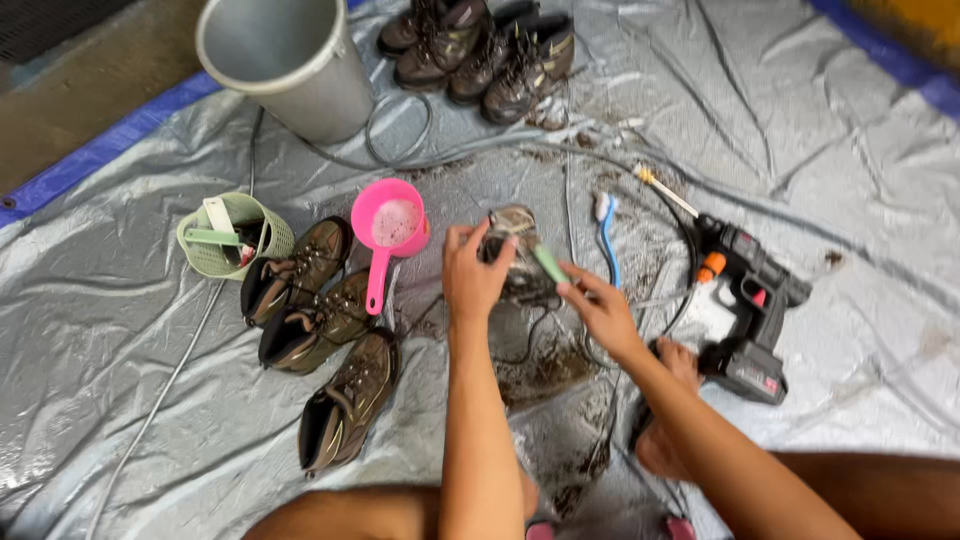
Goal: The person scrubs a brown hiking boot with a green brush and soapy water, then uses a handheld power washer to rinse the boot. The person handles the boot with both hands, turning it to clean different sides.
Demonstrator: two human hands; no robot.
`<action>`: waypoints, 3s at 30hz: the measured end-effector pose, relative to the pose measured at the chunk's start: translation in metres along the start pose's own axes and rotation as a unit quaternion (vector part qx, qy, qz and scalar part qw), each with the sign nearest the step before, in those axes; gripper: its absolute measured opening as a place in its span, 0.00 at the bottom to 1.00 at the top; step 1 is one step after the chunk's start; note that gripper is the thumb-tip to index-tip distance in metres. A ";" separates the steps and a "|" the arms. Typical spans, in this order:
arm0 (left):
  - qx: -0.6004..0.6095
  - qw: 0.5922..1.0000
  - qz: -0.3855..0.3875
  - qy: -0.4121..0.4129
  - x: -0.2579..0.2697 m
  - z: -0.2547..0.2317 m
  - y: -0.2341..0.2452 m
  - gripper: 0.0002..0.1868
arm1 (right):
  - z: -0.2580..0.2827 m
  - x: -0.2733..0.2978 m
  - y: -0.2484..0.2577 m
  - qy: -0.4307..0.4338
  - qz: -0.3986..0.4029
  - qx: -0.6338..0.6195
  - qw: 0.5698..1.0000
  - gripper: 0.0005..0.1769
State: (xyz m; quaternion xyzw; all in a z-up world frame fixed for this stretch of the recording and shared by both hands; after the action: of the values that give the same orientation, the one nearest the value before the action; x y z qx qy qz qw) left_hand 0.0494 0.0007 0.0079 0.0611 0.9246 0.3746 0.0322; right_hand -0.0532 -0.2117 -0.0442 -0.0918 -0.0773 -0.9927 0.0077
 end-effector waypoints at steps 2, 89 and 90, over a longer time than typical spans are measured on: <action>-0.033 0.999 0.030 0.000 0.006 -0.010 0.004 0.28 | 0.020 0.016 -0.010 0.000 -0.025 0.013 1.000 0.25; 0.142 0.960 0.170 0.173 0.059 0.062 0.017 0.58 | -0.118 -0.091 0.007 -0.171 -0.005 0.258 0.951 0.30; 0.146 0.963 0.149 0.168 0.057 0.063 0.024 0.56 | -0.127 -0.093 0.010 -0.164 -0.012 0.247 0.955 0.30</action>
State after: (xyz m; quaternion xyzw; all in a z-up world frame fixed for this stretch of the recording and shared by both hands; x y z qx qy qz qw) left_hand 0.0016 0.0686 -0.0213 0.1385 0.9419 0.2405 -0.1894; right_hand 0.0159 -0.2407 -0.1830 -0.2474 -0.3211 -0.9141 0.0055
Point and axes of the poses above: each hand's wrist, its own x-axis away from the middle knuckle, its own y-axis out of the back of the hand, z = x × y, the point moved 5 cm from there along -x, towards the middle knuckle, and after that the axes turned 12 degrees about z, right-handed, at the moved point
